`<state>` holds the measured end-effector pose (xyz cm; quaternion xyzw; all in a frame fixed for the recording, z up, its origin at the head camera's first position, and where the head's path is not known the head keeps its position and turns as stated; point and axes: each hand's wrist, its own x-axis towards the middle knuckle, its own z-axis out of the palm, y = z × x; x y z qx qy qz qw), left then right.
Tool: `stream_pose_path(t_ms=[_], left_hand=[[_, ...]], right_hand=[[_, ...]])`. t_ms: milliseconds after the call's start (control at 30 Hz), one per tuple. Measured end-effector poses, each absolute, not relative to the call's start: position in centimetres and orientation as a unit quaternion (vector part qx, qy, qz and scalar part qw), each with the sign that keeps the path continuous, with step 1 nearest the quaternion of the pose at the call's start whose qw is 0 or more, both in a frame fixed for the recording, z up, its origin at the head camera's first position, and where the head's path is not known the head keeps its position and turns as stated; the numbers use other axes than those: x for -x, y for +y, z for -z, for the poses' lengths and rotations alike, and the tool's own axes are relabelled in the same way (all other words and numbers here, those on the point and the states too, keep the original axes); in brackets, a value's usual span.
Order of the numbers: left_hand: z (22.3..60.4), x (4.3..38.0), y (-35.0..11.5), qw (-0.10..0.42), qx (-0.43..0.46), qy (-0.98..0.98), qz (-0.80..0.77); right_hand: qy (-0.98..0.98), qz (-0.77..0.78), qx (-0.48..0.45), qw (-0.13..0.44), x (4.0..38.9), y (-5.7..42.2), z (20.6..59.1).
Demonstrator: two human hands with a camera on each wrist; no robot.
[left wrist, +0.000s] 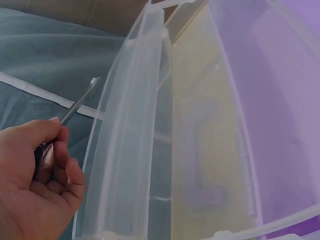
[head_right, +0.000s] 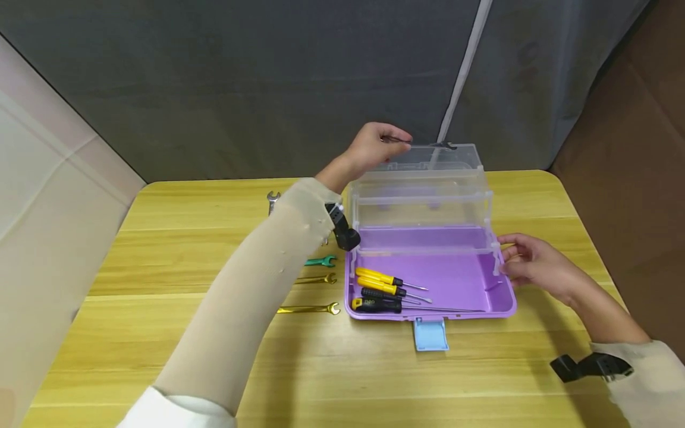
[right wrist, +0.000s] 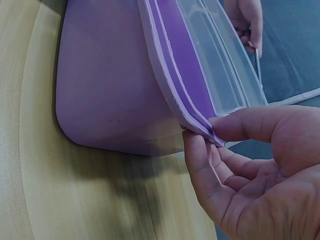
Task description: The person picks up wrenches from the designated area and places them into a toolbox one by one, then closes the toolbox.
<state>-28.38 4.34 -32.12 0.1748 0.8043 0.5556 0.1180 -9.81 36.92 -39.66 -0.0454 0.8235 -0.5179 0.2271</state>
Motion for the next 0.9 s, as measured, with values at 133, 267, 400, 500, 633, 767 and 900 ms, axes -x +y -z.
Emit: stream_pose_path(t_ms=[133, 267, 400, 500, 633, 767, 900], left_hand=[[32.3, 28.3, 4.7, 0.114, -0.180, 0.813, -0.542], [32.5, 28.1, 5.0, 0.119, -0.176, 0.808, -0.550], [32.6, 27.9, 5.0, 0.138, -0.160, 0.801, -0.560], [32.6, 27.9, 4.8, 0.154, -0.151, 0.794, -0.569], [32.5, 28.0, 4.3, 0.187, -0.139, 0.784, -0.575], [32.3, 28.1, 3.8, 0.230, -0.123, 0.758, -0.597], [32.1, 28.1, 3.4, 0.255, -0.117, 0.729, -0.625]], right_hand=[[0.826, 0.514, 0.042, 0.225, 9.8, 37.0, 39.5], [0.827, 0.513, 0.044, 0.226, 9.8, 37.0, 39.5], [0.828, 0.511, 0.044, 0.227, 9.7, 37.0, 39.6], [0.830, 0.509, 0.041, 0.226, 9.7, 37.0, 39.5], [0.830, 0.509, 0.040, 0.225, 9.7, 37.0, 39.5], [0.826, 0.514, 0.044, 0.226, 9.7, 37.1, 39.6], [0.825, 0.517, 0.042, 0.226, 9.8, 37.0, 39.7]])
